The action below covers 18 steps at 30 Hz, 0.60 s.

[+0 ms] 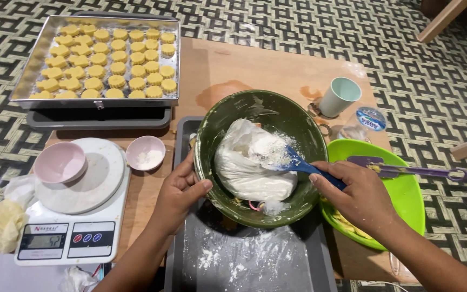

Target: Shaping cookie dough and using a cookie cutter to create star-shaped cookies on a tray

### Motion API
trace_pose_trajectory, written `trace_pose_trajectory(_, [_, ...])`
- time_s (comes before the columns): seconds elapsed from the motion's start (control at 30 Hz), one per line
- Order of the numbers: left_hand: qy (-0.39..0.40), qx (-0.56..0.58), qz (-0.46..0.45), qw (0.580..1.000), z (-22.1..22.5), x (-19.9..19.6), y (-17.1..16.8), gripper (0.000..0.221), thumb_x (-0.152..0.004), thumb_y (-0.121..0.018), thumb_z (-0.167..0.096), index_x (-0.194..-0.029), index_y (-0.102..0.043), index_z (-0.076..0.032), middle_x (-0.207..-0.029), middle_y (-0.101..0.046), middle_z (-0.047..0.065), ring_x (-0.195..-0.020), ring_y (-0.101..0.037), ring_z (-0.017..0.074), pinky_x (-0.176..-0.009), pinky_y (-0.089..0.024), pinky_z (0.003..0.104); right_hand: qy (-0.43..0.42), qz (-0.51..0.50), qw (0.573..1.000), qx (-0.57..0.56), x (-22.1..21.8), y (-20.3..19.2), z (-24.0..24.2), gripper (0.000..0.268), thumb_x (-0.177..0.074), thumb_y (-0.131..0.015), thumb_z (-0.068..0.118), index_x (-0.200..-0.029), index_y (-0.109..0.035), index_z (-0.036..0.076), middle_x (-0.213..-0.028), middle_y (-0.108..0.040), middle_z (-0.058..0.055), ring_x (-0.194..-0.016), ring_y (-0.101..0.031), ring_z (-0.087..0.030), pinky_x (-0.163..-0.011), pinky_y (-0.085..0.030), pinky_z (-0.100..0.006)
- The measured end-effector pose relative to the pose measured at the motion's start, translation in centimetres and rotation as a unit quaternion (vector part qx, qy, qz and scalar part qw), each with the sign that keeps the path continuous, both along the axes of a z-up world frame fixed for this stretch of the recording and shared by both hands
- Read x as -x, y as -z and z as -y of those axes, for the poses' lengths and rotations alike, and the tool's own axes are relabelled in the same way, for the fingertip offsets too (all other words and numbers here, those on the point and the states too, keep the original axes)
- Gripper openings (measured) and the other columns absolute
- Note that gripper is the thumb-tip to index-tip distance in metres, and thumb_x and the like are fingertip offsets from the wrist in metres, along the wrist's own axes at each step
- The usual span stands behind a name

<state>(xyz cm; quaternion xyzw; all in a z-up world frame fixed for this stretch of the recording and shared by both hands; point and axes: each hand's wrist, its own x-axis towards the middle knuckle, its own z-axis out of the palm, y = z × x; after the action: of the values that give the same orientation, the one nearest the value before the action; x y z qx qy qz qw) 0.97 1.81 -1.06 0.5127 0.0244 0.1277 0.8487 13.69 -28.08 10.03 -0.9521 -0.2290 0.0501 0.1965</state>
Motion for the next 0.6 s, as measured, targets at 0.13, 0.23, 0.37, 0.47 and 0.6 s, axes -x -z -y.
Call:
trace_pose_trajectory(0.13, [-0.040,-0.011,0.006,0.999,0.3,-0.4,0.3,0.083,-0.086,-0.074,-0.001,-0.160,-0.038,-0.006,-0.071,-0.068,0.009,-0.067,-0.062,0.0112,-0.061,-0.059,0.025,0.012,0.003,0.994,-0.113,0.3,0.2,1.0,0.033,-0.089,-0.075,0.031,-0.118,-0.081,0.017,-0.099,-0.081,-0.016,-0.097,-0.076,-0.039,-0.078,-0.057,-0.046])
trace_pose_trajectory(0.23, [-0.036,-0.009,0.006,0.999,0.1,-0.1,0.0,0.083,-0.086,-0.074,0.000,-0.160,-0.038,-0.006,-0.072,-0.069,0.009,-0.068,-0.063,0.0118,-0.062,-0.059,0.026,0.019,0.023,0.988,-0.151,0.5,0.1,2.5,0.031,-0.086,-0.078,0.024,-0.115,-0.081,0.013,-0.101,-0.080,-0.019,-0.102,-0.074,-0.041,-0.086,-0.057,-0.048])
trace_pose_trajectory(0.37, [-0.030,-0.018,-0.025,0.999,-0.1,0.1,0.8,0.087,-0.084,-0.071,-0.005,-0.163,-0.035,-0.004,-0.101,-0.073,0.005,-0.081,-0.063,0.0079,-0.076,-0.056,0.026,0.098,0.027,0.987,-0.125,1.8,-1.0,6.3,0.036,-0.086,-0.074,0.025,-0.117,-0.080,0.009,-0.113,-0.081,-0.006,-0.103,-0.073,-0.015,-0.093,-0.051,-0.030])
trace_pose_trajectory(0.47, [-0.036,0.001,-0.030,0.999,0.1,0.1,0.4,0.087,-0.083,-0.069,-0.002,-0.163,-0.036,-0.004,-0.115,-0.074,0.009,-0.090,-0.066,0.0109,-0.082,-0.056,0.028,0.184,0.006,0.979,-0.083,2.5,-0.9,10.6,0.037,-0.084,-0.075,0.026,-0.118,-0.081,0.010,-0.116,-0.080,-0.007,-0.107,-0.071,-0.015,-0.095,-0.050,-0.030])
trace_pose_trajectory(0.6, [-0.050,0.014,-0.056,0.997,0.5,-0.2,-1.1,0.086,-0.080,-0.062,0.000,-0.162,-0.036,-0.002,-0.138,-0.062,0.015,-0.114,-0.061,0.0185,-0.097,-0.050,0.033,0.227,0.048,0.973,-0.014,4.2,-1.2,14.8,0.036,-0.086,-0.074,0.028,-0.117,-0.081,0.013,-0.115,-0.080,-0.006,-0.106,-0.071,-0.016,-0.090,-0.051,-0.031])
